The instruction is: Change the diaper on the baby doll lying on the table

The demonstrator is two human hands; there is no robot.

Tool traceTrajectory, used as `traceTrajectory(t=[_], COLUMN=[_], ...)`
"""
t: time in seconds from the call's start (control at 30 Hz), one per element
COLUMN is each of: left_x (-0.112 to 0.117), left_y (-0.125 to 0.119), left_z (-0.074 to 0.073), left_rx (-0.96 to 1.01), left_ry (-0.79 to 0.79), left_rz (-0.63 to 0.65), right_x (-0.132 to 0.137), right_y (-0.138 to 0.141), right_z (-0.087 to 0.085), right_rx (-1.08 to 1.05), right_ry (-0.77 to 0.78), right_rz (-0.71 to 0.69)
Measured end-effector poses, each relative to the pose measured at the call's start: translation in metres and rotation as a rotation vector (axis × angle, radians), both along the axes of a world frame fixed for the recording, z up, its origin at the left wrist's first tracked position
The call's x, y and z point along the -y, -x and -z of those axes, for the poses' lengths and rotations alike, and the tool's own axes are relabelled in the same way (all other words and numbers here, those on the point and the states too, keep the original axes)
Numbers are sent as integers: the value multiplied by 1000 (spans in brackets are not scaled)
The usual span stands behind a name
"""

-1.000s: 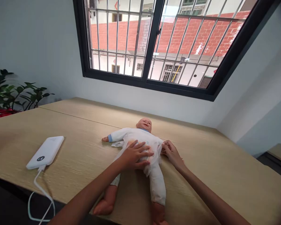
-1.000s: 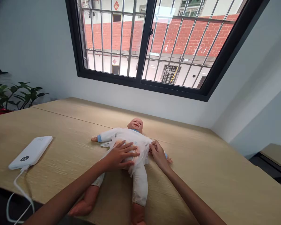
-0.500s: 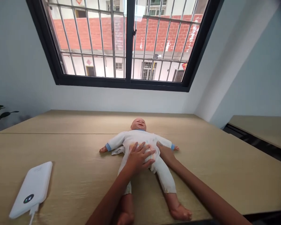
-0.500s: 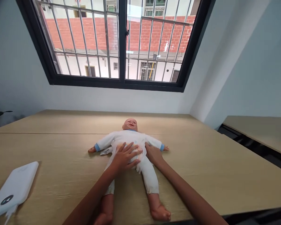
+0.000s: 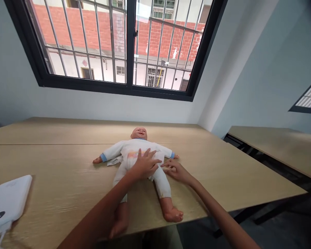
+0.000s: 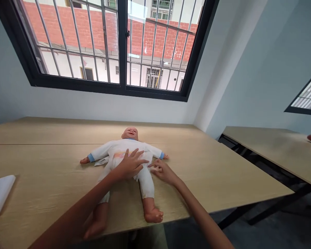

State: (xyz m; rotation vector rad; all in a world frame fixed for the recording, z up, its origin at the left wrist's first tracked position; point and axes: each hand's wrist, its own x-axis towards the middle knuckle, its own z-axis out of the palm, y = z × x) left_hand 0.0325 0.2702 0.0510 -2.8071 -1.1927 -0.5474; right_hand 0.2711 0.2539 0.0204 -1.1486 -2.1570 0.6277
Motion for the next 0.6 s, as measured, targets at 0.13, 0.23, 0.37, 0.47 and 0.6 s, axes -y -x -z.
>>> traceTrajectory(t=[0.13, 0.23, 0.37, 0.47, 0.6], left_x=[-5, -5, -3, -3, -4], left_y=[-19, -24, -27, -28, -24], left_z=[-4, -5, -5, -2, 3], left_rx=[-89, -145, -195, -199, -142], left_ry=[20, 23, 37, 27, 4], left_rz=[-19, -52, -71, -105, -98], right_x=[-14, -24, -33, -39, -47], right_y=[13, 16, 10, -1, -12], right_z=[9, 9, 6, 8, 12], right_rx=[38, 133, 139, 34, -61], right_ry=[-80, -128, -79, -3, 127], right_rz=[-102, -143, -232, -283, -231])
